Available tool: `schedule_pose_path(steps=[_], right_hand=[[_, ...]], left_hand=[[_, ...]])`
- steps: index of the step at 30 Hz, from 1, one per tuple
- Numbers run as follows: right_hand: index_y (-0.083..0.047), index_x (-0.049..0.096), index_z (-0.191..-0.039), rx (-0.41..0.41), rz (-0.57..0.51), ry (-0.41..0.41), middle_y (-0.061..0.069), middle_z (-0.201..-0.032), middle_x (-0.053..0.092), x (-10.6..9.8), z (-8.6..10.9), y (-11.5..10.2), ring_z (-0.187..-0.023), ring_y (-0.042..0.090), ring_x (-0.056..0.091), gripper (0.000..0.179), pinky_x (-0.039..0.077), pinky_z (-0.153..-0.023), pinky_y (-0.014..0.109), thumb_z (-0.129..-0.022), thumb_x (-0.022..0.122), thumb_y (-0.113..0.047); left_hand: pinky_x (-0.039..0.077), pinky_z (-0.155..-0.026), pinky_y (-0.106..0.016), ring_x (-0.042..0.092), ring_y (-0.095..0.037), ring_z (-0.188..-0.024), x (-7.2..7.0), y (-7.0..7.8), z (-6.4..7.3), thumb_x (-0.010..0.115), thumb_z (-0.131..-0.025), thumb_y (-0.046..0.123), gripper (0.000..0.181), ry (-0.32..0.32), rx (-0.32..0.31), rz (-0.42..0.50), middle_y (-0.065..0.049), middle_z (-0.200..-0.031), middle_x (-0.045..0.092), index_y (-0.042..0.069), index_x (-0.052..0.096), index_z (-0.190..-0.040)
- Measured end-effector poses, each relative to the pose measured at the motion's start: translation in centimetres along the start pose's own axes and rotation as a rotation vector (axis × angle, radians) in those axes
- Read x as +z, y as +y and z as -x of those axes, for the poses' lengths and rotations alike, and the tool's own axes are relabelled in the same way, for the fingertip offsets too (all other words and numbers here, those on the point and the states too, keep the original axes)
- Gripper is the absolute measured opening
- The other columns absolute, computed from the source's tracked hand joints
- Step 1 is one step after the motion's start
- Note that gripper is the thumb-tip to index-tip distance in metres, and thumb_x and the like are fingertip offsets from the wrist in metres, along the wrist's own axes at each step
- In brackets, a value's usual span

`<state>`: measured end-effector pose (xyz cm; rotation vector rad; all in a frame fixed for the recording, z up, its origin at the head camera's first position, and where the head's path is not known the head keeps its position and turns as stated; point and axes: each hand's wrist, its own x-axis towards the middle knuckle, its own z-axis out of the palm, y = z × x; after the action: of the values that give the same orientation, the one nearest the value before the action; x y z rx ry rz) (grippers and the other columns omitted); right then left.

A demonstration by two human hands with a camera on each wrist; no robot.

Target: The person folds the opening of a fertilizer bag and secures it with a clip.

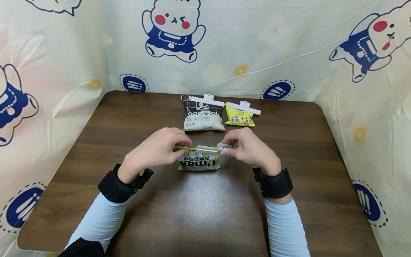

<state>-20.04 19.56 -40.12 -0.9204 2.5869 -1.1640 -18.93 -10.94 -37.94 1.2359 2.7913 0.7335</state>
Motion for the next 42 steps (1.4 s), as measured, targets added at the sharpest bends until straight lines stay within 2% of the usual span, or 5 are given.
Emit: schedule_pose_path(steps=[6, 16, 22, 34, 42], right_hand=[[-0.013, 0.081, -0.095, -0.024, 0.001, 0.015, 0.001, -0.086, 0.076, 0.4, -0.2, 0.1, -0.075, 0.021, 0.058, 0.011, 0.049, -0.065, 0.04, -0.086, 0.086, -0.01], [-0.013, 0.081, -0.095, -0.113, 0.004, 0.039, 0.0, -0.087, 0.077, 1.2, -0.7, -0.4, -0.073, 0.017, 0.058, 0.011, 0.049, -0.063, 0.037, -0.086, 0.086, -0.008], [-0.012, 0.081, -0.097, -0.155, 0.035, 0.068, -0.001, -0.086, 0.076, 1.8, -1.0, -0.3, -0.071, 0.015, 0.059, 0.012, 0.05, -0.061, 0.038, -0.086, 0.086, -0.009], [-0.012, 0.081, -0.1, -0.117, 0.043, 0.063, -0.001, -0.088, 0.076, 1.7, -1.1, -0.4, -0.071, 0.015, 0.06, 0.015, 0.051, -0.06, 0.041, -0.086, 0.086, -0.011], [-0.011, 0.081, -0.1, -0.153, 0.05, 0.065, 0.0, -0.087, 0.076, 1.8, -1.0, -0.6, -0.07, 0.014, 0.059, 0.014, 0.05, -0.058, 0.037, -0.086, 0.086, -0.01]], left_hand=[[0.047, -0.061, -0.033, 0.054, -0.014, -0.068, 0.0, -0.4, -0.1, 0.078, -0.087, -0.002, 0.026, 0.066, 0.052, 0.046, 0.005, -0.072, 0.06, 0.016, 0.061, -0.08], [0.04, -0.057, -0.03, 0.049, -0.012, -0.064, 0.1, -0.5, -0.1, 0.071, -0.086, -0.012, 0.031, 0.072, 0.088, 0.073, 0.006, -0.069, 0.056, 0.015, 0.058, -0.076], [0.042, -0.057, -0.031, 0.05, -0.011, -0.064, 0.0, -0.4, -0.1, 0.073, -0.086, -0.01, 0.03, 0.056, 0.08, 0.073, 0.007, -0.071, 0.058, 0.015, 0.06, -0.076], [0.055, -0.067, -0.036, 0.063, -0.011, -0.073, -1.6, -1.0, 0.7, 0.086, -0.086, 0.01, 0.013, 0.004, -0.035, 0.052, 0.005, -0.083, 0.073, 0.017, 0.075, -0.087], [0.056, -0.066, -0.034, 0.064, -0.01, -0.071, -1.7, -1.3, 0.8, 0.081, -0.087, 0.002, 0.013, 0.026, 0.014, 0.049, 0.003, -0.082, 0.075, 0.014, 0.078, -0.084]])
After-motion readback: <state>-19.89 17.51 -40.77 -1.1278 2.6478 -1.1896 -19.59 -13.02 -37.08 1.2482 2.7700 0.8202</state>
